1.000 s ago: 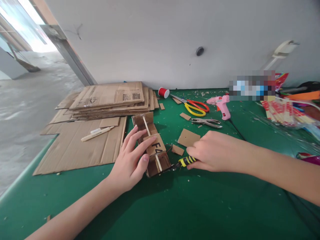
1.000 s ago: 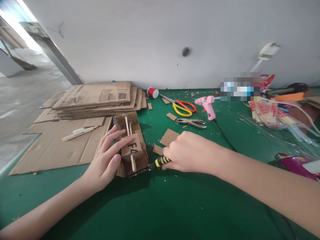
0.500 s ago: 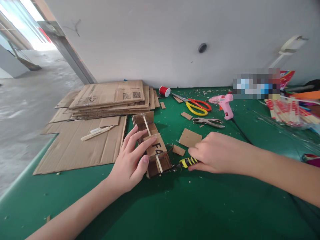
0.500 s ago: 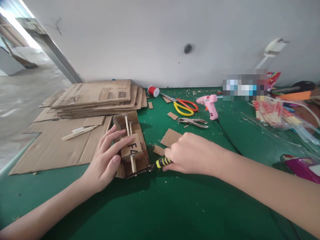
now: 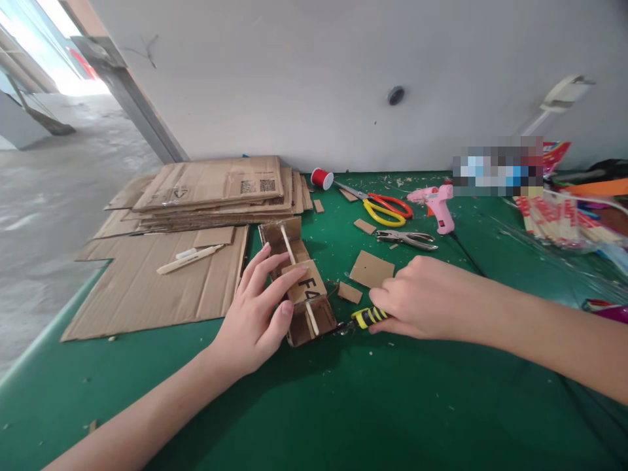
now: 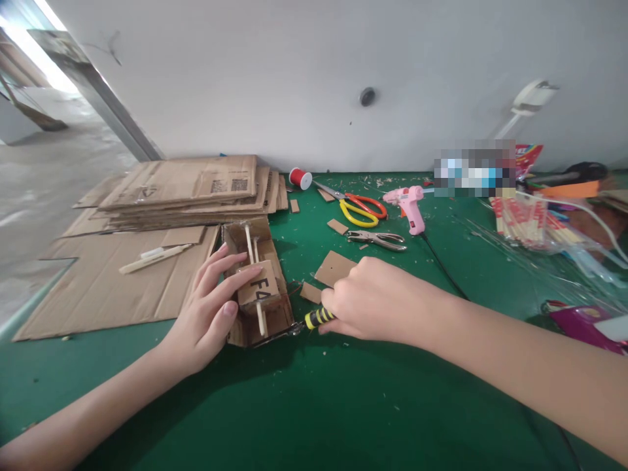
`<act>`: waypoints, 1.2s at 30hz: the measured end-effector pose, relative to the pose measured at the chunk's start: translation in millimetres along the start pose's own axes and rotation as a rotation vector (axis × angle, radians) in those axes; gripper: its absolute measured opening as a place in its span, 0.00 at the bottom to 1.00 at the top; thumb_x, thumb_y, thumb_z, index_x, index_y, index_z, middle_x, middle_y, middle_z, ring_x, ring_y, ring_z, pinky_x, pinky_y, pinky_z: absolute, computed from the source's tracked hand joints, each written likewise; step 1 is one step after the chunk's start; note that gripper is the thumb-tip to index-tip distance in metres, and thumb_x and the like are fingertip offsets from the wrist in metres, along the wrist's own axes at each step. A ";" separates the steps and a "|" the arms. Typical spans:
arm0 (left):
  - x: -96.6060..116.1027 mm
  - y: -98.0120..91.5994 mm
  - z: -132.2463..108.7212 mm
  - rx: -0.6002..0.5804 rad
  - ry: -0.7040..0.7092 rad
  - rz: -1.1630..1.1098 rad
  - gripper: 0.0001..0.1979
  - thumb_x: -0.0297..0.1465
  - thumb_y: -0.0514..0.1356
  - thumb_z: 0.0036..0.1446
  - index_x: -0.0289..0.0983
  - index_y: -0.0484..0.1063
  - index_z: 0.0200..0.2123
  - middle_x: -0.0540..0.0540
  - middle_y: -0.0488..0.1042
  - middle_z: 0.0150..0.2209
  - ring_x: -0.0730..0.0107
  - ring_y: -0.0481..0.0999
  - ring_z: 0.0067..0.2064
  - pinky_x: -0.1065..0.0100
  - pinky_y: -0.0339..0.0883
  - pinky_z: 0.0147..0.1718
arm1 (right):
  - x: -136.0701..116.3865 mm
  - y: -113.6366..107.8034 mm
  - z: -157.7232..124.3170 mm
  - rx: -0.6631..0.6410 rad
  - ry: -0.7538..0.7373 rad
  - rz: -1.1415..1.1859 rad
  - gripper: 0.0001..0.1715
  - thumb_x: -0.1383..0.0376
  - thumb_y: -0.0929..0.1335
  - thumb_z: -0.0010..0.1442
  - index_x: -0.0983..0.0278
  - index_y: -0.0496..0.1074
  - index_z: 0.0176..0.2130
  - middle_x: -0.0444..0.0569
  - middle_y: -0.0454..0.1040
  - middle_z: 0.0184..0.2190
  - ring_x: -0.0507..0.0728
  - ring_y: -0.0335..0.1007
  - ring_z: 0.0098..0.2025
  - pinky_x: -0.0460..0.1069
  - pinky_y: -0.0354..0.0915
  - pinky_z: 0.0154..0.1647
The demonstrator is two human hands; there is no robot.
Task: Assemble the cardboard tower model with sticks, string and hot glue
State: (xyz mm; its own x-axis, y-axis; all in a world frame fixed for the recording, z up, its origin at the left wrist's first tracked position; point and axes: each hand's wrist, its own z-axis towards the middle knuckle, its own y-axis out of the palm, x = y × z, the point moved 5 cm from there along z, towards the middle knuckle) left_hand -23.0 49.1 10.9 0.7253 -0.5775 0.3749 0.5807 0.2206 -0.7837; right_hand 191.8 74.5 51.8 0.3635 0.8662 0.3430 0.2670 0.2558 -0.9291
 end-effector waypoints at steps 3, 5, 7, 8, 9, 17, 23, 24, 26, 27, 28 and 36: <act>-0.1 0.2 -0.3 -0.001 0.000 -0.004 0.21 0.32 0.45 0.69 0.42 0.64 0.62 0.40 0.60 0.63 0.47 0.47 0.71 0.41 0.49 0.66 | 0.0 -0.9 0.1 0.000 0.000 0.011 0.24 0.48 0.67 0.64 0.64 0.69 0.26 0.45 0.71 0.16 0.55 0.67 0.17 0.50 0.35 0.20; -0.2 0.2 -0.3 0.002 0.001 -0.007 0.21 0.32 0.46 0.69 0.42 0.64 0.61 0.40 0.60 0.63 0.47 0.48 0.71 0.41 0.50 0.66 | 0.2 -1.2 0.6 -0.005 -0.004 0.012 0.24 0.49 0.67 0.64 0.64 0.69 0.26 0.45 0.71 0.16 0.55 0.67 0.17 0.50 0.35 0.20; -0.5 0.0 -0.4 0.003 -0.001 -0.010 0.21 0.32 0.46 0.69 0.42 0.64 0.61 0.40 0.60 0.63 0.47 0.48 0.71 0.41 0.50 0.66 | 0.8 -1.1 1.6 -0.014 -0.006 0.014 0.24 0.49 0.67 0.64 0.64 0.70 0.26 0.45 0.71 0.17 0.55 0.68 0.18 0.50 0.35 0.20; -0.9 -0.1 -0.5 0.001 -0.004 -0.011 0.21 0.32 0.46 0.69 0.43 0.64 0.62 0.41 0.60 0.63 0.47 0.48 0.71 0.41 0.50 0.66 | 1.1 -0.9 2.1 -0.017 -0.008 0.019 0.24 0.49 0.67 0.64 0.64 0.70 0.26 0.45 0.72 0.17 0.55 0.68 0.18 0.50 0.35 0.20; -1.3 -0.2 -0.6 -0.001 -0.008 -0.013 0.21 0.32 0.46 0.68 0.43 0.63 0.62 0.41 0.60 0.63 0.47 0.48 0.71 0.41 0.51 0.66 | 1.4 -0.7 2.6 -0.017 -0.009 0.027 0.24 0.49 0.67 0.64 0.64 0.70 0.26 0.46 0.72 0.17 0.55 0.69 0.18 0.50 0.35 0.20; -2.2 -1.8 -2.2 0.001 -0.005 -0.011 0.21 0.31 0.45 0.68 0.43 0.63 0.62 0.41 0.60 0.63 0.47 0.48 0.71 0.41 0.50 0.66 | 1.2 0.8 1.9 0.015 -0.005 0.048 0.23 0.50 0.68 0.63 0.64 0.70 0.26 0.45 0.72 0.17 0.55 0.68 0.18 0.50 0.34 0.20; -1.3 -2.2 -2.1 -0.035 -0.026 0.001 0.21 0.30 0.45 0.68 0.42 0.63 0.62 0.41 0.59 0.63 0.48 0.46 0.71 0.42 0.50 0.66 | 3.3 5.8 1.9 -0.012 -0.011 0.100 0.23 0.51 0.66 0.65 0.65 0.70 0.28 0.45 0.74 0.19 0.54 0.69 0.18 0.50 0.36 0.20; -1.1 -2.3 -1.9 -0.039 -0.024 0.003 0.21 0.30 0.45 0.69 0.42 0.63 0.62 0.40 0.59 0.63 0.47 0.46 0.71 0.42 0.50 0.66 | 3.9 7.1 2.2 -0.015 -0.008 0.107 0.23 0.51 0.65 0.66 0.65 0.70 0.28 0.45 0.74 0.19 0.55 0.69 0.18 0.50 0.37 0.20; -0.7 -2.1 -1.5 -0.043 -0.020 0.003 0.21 0.31 0.45 0.69 0.41 0.63 0.62 0.40 0.59 0.63 0.47 0.46 0.71 0.42 0.50 0.66 | 4.8 9.3 2.7 -0.019 0.001 0.115 0.23 0.51 0.65 0.66 0.65 0.70 0.28 0.45 0.74 0.18 0.55 0.69 0.18 0.50 0.37 0.20; -0.7 -1.9 -1.3 -0.042 -0.019 0.002 0.21 0.31 0.45 0.69 0.41 0.63 0.62 0.40 0.59 0.63 0.47 0.46 0.71 0.42 0.50 0.66 | 5.0 9.9 2.9 -0.019 0.002 0.117 0.23 0.51 0.65 0.66 0.65 0.70 0.28 0.45 0.74 0.18 0.55 0.69 0.18 0.50 0.37 0.20; -0.6 -1.7 -1.2 -0.041 -0.019 0.000 0.21 0.31 0.45 0.69 0.41 0.63 0.62 0.40 0.59 0.63 0.47 0.46 0.71 0.42 0.50 0.66 | 5.0 10.2 3.0 -0.018 0.002 0.118 0.23 0.51 0.65 0.66 0.65 0.70 0.28 0.45 0.73 0.18 0.55 0.69 0.18 0.50 0.36 0.20; -0.7 -0.3 0.1 -0.029 -0.013 0.000 0.21 0.30 0.45 0.68 0.41 0.63 0.62 0.40 0.60 0.62 0.48 0.46 0.71 0.43 0.51 0.66 | 4.1 11.1 2.5 -0.025 0.012 0.117 0.22 0.51 0.66 0.65 0.65 0.70 0.28 0.45 0.73 0.18 0.55 0.69 0.18 0.50 0.36 0.19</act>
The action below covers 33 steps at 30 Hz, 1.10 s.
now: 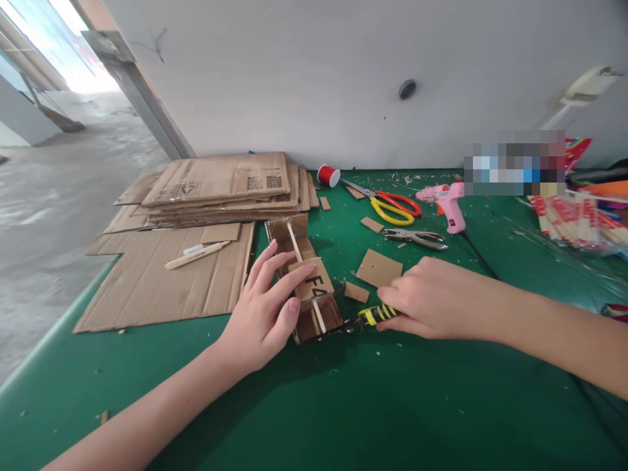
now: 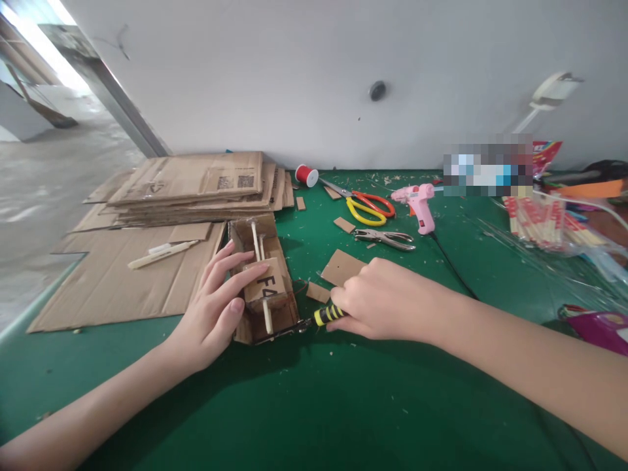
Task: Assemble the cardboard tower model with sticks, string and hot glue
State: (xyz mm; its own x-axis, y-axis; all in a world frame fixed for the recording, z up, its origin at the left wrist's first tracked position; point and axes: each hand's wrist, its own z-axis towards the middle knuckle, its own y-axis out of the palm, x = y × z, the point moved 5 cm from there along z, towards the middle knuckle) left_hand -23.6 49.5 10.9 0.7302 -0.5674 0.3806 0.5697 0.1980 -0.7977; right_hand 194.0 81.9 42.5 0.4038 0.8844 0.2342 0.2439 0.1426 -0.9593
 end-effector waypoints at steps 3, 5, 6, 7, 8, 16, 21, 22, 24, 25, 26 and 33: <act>-0.7 0.6 0.7 0.002 0.000 0.000 0.21 0.30 0.45 0.68 0.42 0.63 0.62 0.41 0.60 0.63 0.48 0.46 0.71 0.42 0.51 0.66 | 0.8 2.9 0.3 0.001 0.003 0.012 0.22 0.51 0.66 0.65 0.64 0.70 0.28 0.45 0.73 0.18 0.56 0.70 0.18 0.50 0.36 0.19; -1.4 1.0 1.0 -0.004 -0.002 -0.001 0.21 0.30 0.45 0.68 0.42 0.62 0.62 0.41 0.60 0.63 0.48 0.46 0.71 0.42 0.51 0.66 | 1.5 5.5 0.5 0.001 0.008 0.020 0.22 0.51 0.66 0.65 0.64 0.70 0.28 0.45 0.73 0.18 0.56 0.70 0.19 0.50 0.37 0.20; -1.6 1.1 1.1 -0.007 -0.001 0.000 0.21 0.30 0.45 0.68 0.42 0.62 0.62 0.40 0.60 0.63 0.48 0.46 0.71 0.41 0.50 0.66 | 1.8 6.9 0.4 -0.002 0.011 0.023 0.22 0.51 0.65 0.66 0.64 0.70 0.28 0.45 0.73 0.18 0.56 0.71 0.19 0.50 0.37 0.20; -1.6 0.9 1.2 -0.008 0.003 0.000 0.21 0.30 0.45 0.69 0.42 0.62 0.62 0.40 0.60 0.62 0.48 0.46 0.71 0.41 0.50 0.66 | 2.0 8.3 0.3 -0.006 0.015 0.027 0.22 0.51 0.65 0.66 0.64 0.69 0.29 0.45 0.74 0.19 0.56 0.71 0.19 0.50 0.37 0.20; -1.4 0.7 1.2 -0.007 0.007 0.000 0.21 0.31 0.45 0.69 0.42 0.62 0.63 0.40 0.60 0.62 0.48 0.46 0.71 0.41 0.50 0.66 | 2.2 9.5 0.0 -0.011 0.020 0.029 0.22 0.51 0.65 0.66 0.64 0.69 0.29 0.45 0.74 0.19 0.57 0.71 0.19 0.50 0.37 0.20; -3.5 2.2 0.2 -0.002 0.014 0.008 0.22 0.30 0.45 0.68 0.41 0.61 0.63 0.40 0.60 0.62 0.47 0.46 0.71 0.41 0.50 0.66 | 2.3 15.2 -1.5 -0.050 0.046 0.021 0.23 0.50 0.61 0.67 0.63 0.68 0.30 0.46 0.73 0.19 0.58 0.70 0.19 0.51 0.37 0.20; 16.1 -16.0 1.2 0.113 0.100 0.152 0.23 0.25 0.51 0.64 0.40 0.61 0.62 0.37 0.60 0.63 0.45 0.51 0.70 0.37 0.54 0.63 | 2.4 14.0 -0.8 -0.054 0.057 0.052 0.22 0.50 0.62 0.67 0.62 0.68 0.30 0.46 0.73 0.19 0.58 0.70 0.19 0.51 0.37 0.21; 30.0 -22.1 0.5 0.172 0.171 0.196 0.23 0.23 0.53 0.62 0.40 0.63 0.60 0.37 0.62 0.62 0.45 0.53 0.69 0.37 0.54 0.64 | 2.3 13.4 -0.8 -0.054 0.057 0.061 0.22 0.50 0.62 0.67 0.62 0.68 0.30 0.46 0.74 0.20 0.58 0.71 0.20 0.51 0.38 0.21; 66.1 -25.4 -2.5 0.178 0.363 0.204 0.19 0.23 0.55 0.60 0.40 0.69 0.54 0.40 0.71 0.55 0.53 0.66 0.63 0.45 0.62 0.63 | 2.0 12.1 -0.8 -0.060 0.059 0.071 0.22 0.51 0.62 0.67 0.63 0.69 0.30 0.47 0.75 0.21 0.58 0.71 0.21 0.51 0.38 0.22; 85.4 -21.3 -4.4 0.113 0.452 0.196 0.16 0.25 0.55 0.61 0.39 0.72 0.51 0.42 0.74 0.50 0.58 0.73 0.57 0.54 0.70 0.57 | 1.9 11.3 -0.8 -0.063 0.062 0.068 0.22 0.51 0.62 0.67 0.63 0.69 0.30 0.48 0.76 0.22 0.58 0.72 0.21 0.51 0.38 0.22; 104.4 -17.8 -6.6 0.110 0.524 0.219 0.13 0.26 0.55 0.62 0.38 0.75 0.47 0.44 0.77 0.42 0.64 0.78 0.46 0.63 0.77 0.46 | 1.8 10.4 -0.8 -0.065 0.066 0.063 0.22 0.51 0.63 0.67 0.64 0.69 0.30 0.48 0.76 0.22 0.58 0.72 0.22 0.51 0.37 0.22; 151.1 31.7 21.6 -0.153 0.195 0.642 0.16 0.26 0.55 0.57 0.29 0.77 0.46 0.42 0.73 0.31 0.70 0.70 0.20 0.71 0.56 0.10 | -0.1 3.6 -0.5 -0.084 0.081 0.123 0.13 0.61 0.64 0.64 0.64 0.70 0.29 0.49 0.77 0.23 0.57 0.71 0.23 0.50 0.38 0.22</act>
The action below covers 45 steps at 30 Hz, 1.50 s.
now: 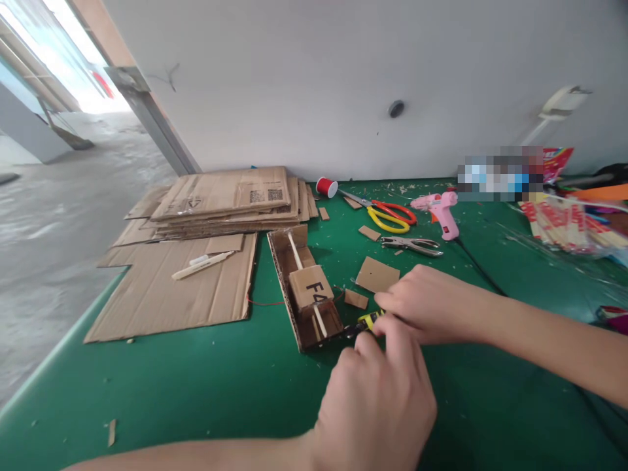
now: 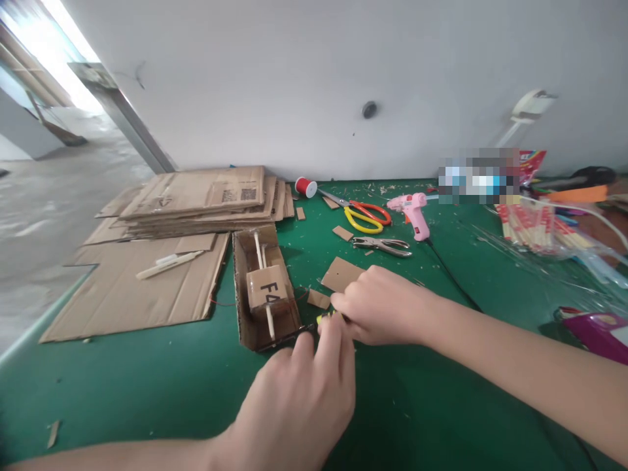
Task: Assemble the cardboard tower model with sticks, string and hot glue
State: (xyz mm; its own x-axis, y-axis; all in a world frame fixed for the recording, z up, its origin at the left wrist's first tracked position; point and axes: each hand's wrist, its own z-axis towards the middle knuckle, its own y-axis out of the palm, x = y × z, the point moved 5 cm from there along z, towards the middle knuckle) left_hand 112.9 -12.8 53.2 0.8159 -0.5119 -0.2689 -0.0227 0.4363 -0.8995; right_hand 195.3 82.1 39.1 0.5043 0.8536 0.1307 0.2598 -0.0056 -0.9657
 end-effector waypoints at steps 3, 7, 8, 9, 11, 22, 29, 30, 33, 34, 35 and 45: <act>-2.7 10.5 16.7 -0.278 -0.012 0.055 0.09 0.27 0.57 0.58 0.31 0.77 0.37 0.44 0.69 0.27 0.64 0.71 0.25 0.69 0.57 0.14 | -1.1 -3.3 0.3 0.000 0.017 0.052 0.10 0.64 0.63 0.60 0.63 0.71 0.29 0.48 0.77 0.23 0.57 0.71 0.23 0.50 0.40 0.23; -10.9 11.7 27.3 -0.399 0.065 0.038 0.04 0.31 0.64 0.56 0.36 0.74 0.31 0.44 0.66 0.28 0.60 0.69 0.32 0.65 0.61 0.23 | -1.6 -4.8 -0.4 -0.002 0.071 0.028 0.09 0.63 0.64 0.54 0.63 0.71 0.26 0.48 0.75 0.21 0.56 0.68 0.21 0.50 0.40 0.22; -13.1 11.0 29.0 -0.391 0.086 0.019 0.05 0.32 0.66 0.53 0.37 0.74 0.31 0.44 0.66 0.29 0.59 0.69 0.34 0.65 0.61 0.24 | -2.0 -4.8 -0.9 0.005 0.077 0.015 0.10 0.63 0.64 0.54 0.63 0.71 0.24 0.48 0.75 0.21 0.55 0.67 0.20 0.50 0.40 0.22; -15.1 10.6 30.4 -0.386 0.111 -0.006 0.08 0.33 0.69 0.50 0.37 0.73 0.30 0.45 0.66 0.29 0.59 0.69 0.35 0.65 0.60 0.25 | -2.4 -4.6 -1.4 0.013 0.078 0.004 0.12 0.61 0.64 0.54 0.63 0.70 0.23 0.49 0.75 0.20 0.55 0.66 0.19 0.50 0.40 0.22; -18.7 11.6 31.6 -0.392 0.160 -0.050 0.11 0.33 0.71 0.47 0.37 0.72 0.28 0.45 0.66 0.29 0.60 0.68 0.36 0.65 0.58 0.25 | -3.0 -4.1 -2.1 0.027 0.079 -0.010 0.15 0.58 0.64 0.55 0.62 0.70 0.22 0.49 0.74 0.19 0.55 0.65 0.19 0.50 0.39 0.22; -21.6 24.4 22.2 -0.295 0.129 0.099 0.05 0.24 0.56 0.61 0.31 0.71 0.39 0.45 0.65 0.32 0.64 0.70 0.32 0.68 0.55 0.22 | -2.5 -10.3 -4.4 -0.010 0.120 0.126 0.13 0.57 0.65 0.54 0.64 0.72 0.27 0.51 0.76 0.26 0.59 0.72 0.27 0.50 0.54 0.27; -20.2 24.5 21.2 -0.257 0.139 0.154 0.06 0.28 0.55 0.66 0.32 0.70 0.40 0.44 0.66 0.32 0.64 0.69 0.32 0.67 0.57 0.24 | 35.4 -58.7 -18.3 0.309 0.174 0.721 0.11 0.65 0.68 0.55 0.62 0.70 0.40 0.46 0.75 0.33 0.53 0.69 0.32 0.48 0.62 0.30; -20.6 24.7 21.1 -0.260 0.129 0.142 0.08 0.30 0.54 0.67 0.32 0.70 0.39 0.45 0.65 0.31 0.65 0.69 0.32 0.67 0.57 0.24 | 47.0 -75.7 -23.4 0.492 0.230 0.856 0.04 0.64 0.68 0.56 0.61 0.69 0.33 0.41 0.70 0.25 0.50 0.64 0.25 0.47 0.58 0.25; -21.9 25.9 20.3 -0.276 0.105 0.106 0.09 0.32 0.54 0.68 0.33 0.69 0.37 0.45 0.64 0.31 0.65 0.68 0.32 0.67 0.55 0.23 | 74.3 -126.2 -50.5 1.149 0.399 1.357 0.28 0.62 0.68 0.59 0.61 0.48 0.18 0.33 0.44 0.11 0.45 0.39 0.14 0.47 0.38 0.17; -21.9 25.8 19.9 -0.271 0.108 0.100 0.09 0.32 0.54 0.67 0.33 0.69 0.37 0.45 0.65 0.31 0.65 0.68 0.32 0.67 0.55 0.23 | 76.5 -136.7 -57.1 1.267 0.472 1.490 0.30 0.62 0.67 0.61 0.61 0.46 0.18 0.33 0.42 0.11 0.44 0.35 0.14 0.48 0.35 0.17; -21.7 25.5 19.5 -0.261 0.115 0.100 0.08 0.31 0.54 0.67 0.32 0.69 0.38 0.45 0.65 0.32 0.66 0.68 0.32 0.67 0.55 0.24 | 75.0 -146.2 -63.0 1.383 0.519 1.527 0.31 0.61 0.64 0.65 0.62 0.43 0.18 0.34 0.38 0.11 0.44 0.33 0.13 0.48 0.33 0.17; -20.9 29.3 22.7 -0.235 0.101 0.077 0.10 0.32 0.54 0.67 0.35 0.73 0.43 0.45 0.67 0.36 0.61 0.68 0.38 0.62 0.59 0.31 | 24.4 -73.6 -10.1 1.254 0.422 1.620 0.34 0.60 0.69 0.59 0.59 0.43 0.17 0.33 0.38 0.13 0.45 0.34 0.14 0.46 0.38 0.12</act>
State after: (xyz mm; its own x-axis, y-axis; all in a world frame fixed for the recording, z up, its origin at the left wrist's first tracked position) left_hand 108.3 27.5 40.3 0.7447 -0.5608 -0.3618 -0.2254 0.2989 -0.9273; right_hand 196.8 98.1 115.7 -0.1867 0.3010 -0.9352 -0.9818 -0.0234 0.1885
